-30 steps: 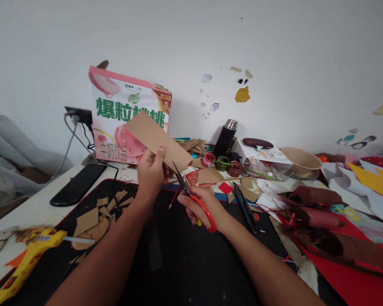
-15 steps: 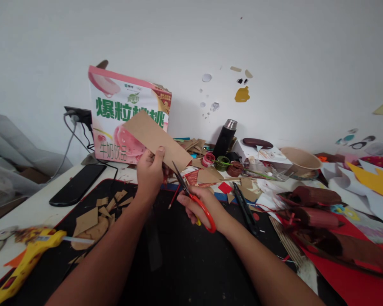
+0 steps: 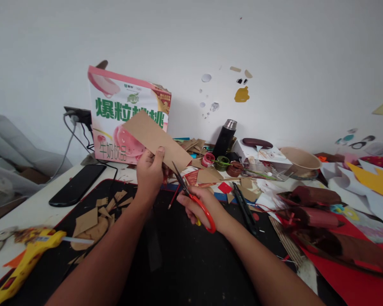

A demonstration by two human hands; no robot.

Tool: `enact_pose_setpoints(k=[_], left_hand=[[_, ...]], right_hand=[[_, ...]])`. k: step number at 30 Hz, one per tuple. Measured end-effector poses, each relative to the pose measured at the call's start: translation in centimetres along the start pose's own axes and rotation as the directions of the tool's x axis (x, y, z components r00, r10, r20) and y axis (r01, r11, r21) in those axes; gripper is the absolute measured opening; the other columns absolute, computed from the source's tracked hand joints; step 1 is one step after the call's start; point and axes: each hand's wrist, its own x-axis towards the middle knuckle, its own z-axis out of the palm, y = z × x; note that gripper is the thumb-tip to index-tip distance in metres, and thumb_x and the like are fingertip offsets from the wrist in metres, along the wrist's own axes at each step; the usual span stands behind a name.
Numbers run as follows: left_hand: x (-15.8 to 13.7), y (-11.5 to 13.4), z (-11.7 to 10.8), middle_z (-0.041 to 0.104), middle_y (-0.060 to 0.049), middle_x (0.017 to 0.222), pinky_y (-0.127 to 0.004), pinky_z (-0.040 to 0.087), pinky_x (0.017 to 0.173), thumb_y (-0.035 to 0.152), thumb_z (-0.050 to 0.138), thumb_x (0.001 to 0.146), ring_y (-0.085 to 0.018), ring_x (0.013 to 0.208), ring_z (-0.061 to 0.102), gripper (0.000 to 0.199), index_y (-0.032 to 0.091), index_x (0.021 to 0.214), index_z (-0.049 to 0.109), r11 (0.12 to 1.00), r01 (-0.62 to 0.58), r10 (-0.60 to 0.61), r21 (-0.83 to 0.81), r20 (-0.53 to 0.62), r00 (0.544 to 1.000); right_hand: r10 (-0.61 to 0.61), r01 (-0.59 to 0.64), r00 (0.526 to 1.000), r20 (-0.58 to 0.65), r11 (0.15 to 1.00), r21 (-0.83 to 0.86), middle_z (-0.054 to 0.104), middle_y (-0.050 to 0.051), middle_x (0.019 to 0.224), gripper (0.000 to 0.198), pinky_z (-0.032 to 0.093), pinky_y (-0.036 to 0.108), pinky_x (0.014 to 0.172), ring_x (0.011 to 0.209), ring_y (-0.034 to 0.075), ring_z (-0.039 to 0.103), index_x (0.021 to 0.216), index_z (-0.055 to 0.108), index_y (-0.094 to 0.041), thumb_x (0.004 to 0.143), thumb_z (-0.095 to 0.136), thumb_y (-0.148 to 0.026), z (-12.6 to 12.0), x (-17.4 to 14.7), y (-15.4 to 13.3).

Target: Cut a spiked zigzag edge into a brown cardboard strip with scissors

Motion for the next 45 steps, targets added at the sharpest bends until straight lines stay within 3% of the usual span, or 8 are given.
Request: enact_pose_setpoints(k=[31,45], left_hand=[[-0.6,-0.8,0.4,0.052,0.008,0.047,-0.02,0.033,0.032,0.056,0.07,0.089,-0.011,0.034,0.047,0.04,0.024,0.076,0.051,0.998,0.069,-0.069,-0.01,0.012,0.998],[-0.3,-1.7,0.1,0.052,0.008,0.047,-0.021,0.034,0.032,0.058,0.07,0.089,-0.011,0.033,0.047,0.041,0.024,0.076,0.051,0.997,0.072,-0.072,0.005,0.018,0.997]], right_hand=[[-0.07,0.068,0.997,-0.025,0.996,-0.066,0.053,-0.006,0.052,0.044,0.037,0.02,0.038,0.038,0.012,0.054,0.081,0.052,-0.022,0.099,0.062,-0.061,-0.1,0.1,0.0],[-0.107,0.096,0.993,-0.047,0.975,-0.202,0.051,-0.005,0.05,0.045,0.036,0.02,0.032,0.036,0.014,0.055,0.084,0.058,-0.022,0.101,0.059,-0.064,-0.2,0.8,1.7]])
